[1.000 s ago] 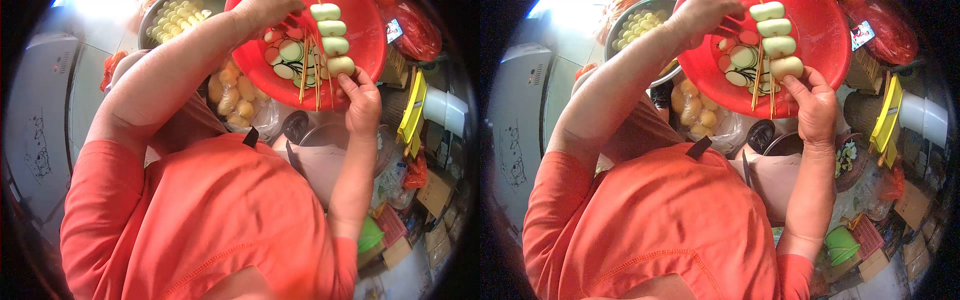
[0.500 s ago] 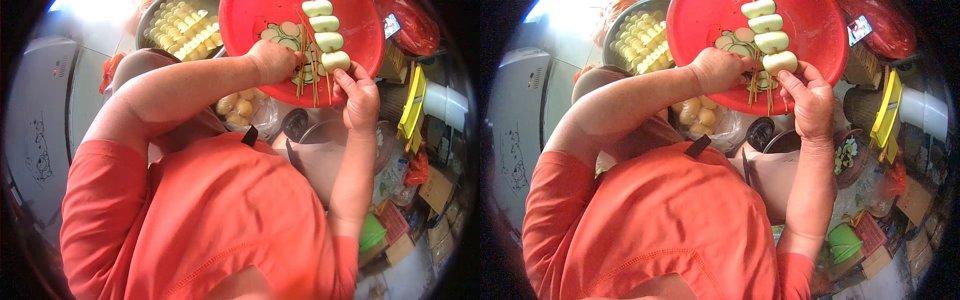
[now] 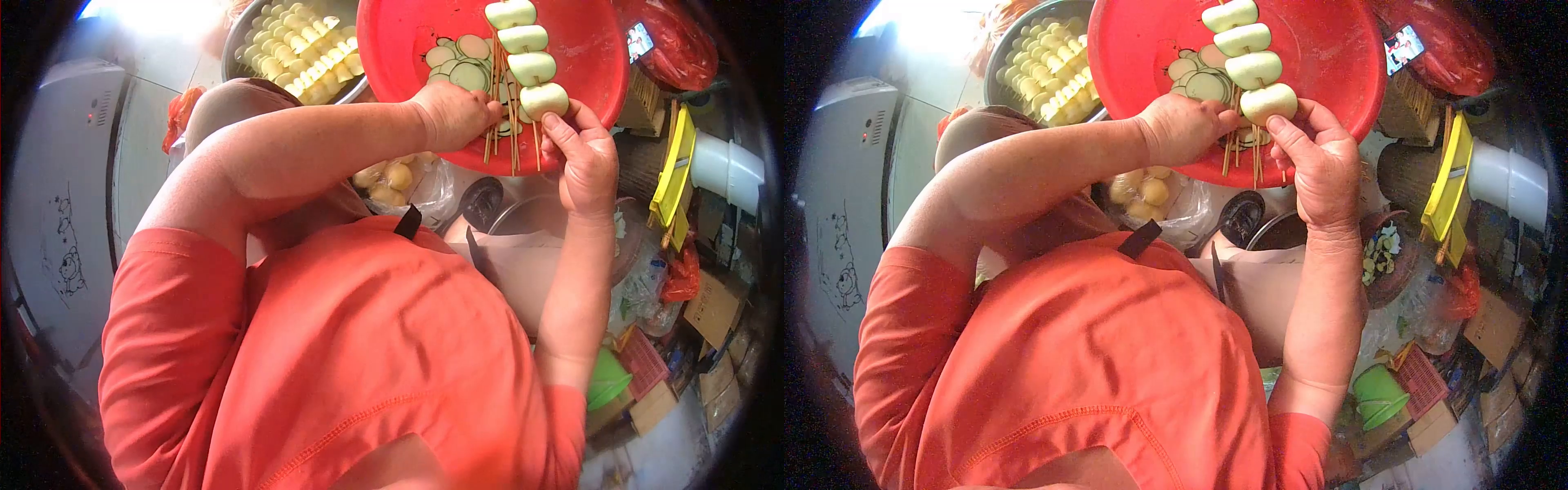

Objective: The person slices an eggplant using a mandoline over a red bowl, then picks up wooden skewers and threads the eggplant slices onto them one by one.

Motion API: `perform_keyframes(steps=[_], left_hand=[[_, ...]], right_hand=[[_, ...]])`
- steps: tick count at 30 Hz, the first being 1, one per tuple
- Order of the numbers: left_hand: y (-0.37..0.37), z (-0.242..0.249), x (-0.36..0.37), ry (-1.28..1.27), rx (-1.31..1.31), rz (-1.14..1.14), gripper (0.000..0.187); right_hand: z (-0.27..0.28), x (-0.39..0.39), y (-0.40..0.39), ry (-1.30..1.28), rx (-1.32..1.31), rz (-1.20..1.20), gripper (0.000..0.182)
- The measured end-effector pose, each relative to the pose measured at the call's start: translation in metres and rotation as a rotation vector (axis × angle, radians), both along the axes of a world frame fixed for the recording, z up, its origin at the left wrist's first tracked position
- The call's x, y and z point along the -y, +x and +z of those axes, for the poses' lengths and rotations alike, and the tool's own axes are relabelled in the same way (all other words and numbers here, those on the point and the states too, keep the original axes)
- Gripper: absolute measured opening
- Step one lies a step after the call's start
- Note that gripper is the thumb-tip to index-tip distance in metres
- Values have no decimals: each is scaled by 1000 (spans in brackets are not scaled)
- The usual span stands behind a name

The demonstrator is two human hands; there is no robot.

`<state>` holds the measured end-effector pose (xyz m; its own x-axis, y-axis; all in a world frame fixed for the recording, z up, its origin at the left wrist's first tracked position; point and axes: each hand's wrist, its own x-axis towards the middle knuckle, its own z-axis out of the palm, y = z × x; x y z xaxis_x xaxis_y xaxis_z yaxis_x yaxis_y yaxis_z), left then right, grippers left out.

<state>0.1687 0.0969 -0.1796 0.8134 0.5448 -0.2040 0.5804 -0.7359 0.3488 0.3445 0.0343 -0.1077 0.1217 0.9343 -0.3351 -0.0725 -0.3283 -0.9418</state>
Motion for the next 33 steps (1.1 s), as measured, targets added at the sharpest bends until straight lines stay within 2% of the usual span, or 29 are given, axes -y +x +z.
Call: perform_keyframes(steps=[3, 5, 6, 8, 9, 10, 12, 14, 16, 17, 19, 22, 26, 28, 29, 31, 32, 33], left_hand=[[-1, 12, -8, -88, 94, 62, 32], [-1, 34, -18, -285, 59, 137, 36], [-2, 40, -25, -286, 58, 134, 36], [-6, 42, -45, -379, 177, 141, 42], [-8, 38, -55, -707, 204, 326, 43], [-11, 34, -63, -706, 203, 326, 43], [-14, 31, -73, -914, 240, 568, 43], [-13, 14, -76, -894, 314, 643, 42], [-15, -12, -80, -724, 550, 543, 41], [-16, -12, -81, -725, 550, 544, 41], [-15, -12, -83, -532, 455, 431, 40], [-15, 7, -79, -441, 387, 479, 40], [-20, 9, -78, -466, 446, 502, 40], [-19, 17, -76, -242, 286, 425, 38], [-18, 16, -76, -242, 286, 425, 38], [-16, 12, -76, 81, 289, 241, 9], [-16, 7, -77, 81, 290, 240, 9], [-18, 2, -79, 276, 376, 62, 8]], right_hand=[[0, 0, -1, -10, -4, 3, 22], [1, 1, 0, -22, -15, 1, 22], [2, 1, 0, -18, -14, 0, 22], [2, 2, 0, -17, -16, -3, 22], [2, 1, 0, -7, -24, 3, 22], [2, 1, 0, 5, -30, 10, 23], [2, -1, -1, -3, -24, 5, 25], [2, -1, -2, -10, -15, 0, 26], [2, -1, -2, 4, -25, 17, 27], [1, -1, -2, 3, -25, 17, 27], [0, -1, -1, 11, -12, 2, 26], [0, -1, 1, 7, -24, 11, 26], [2, -2, 0, 6, -15, 0, 24], [3, -1, 1, -9, -58, -8, 23], [3, -1, 1, -9, -58, -8, 23], [3, -1, 0, 20, -5, -20, 22], [3, 0, 0, 20, -4, -21, 22], [4, 0, 0, 19, -4, -24, 22]])
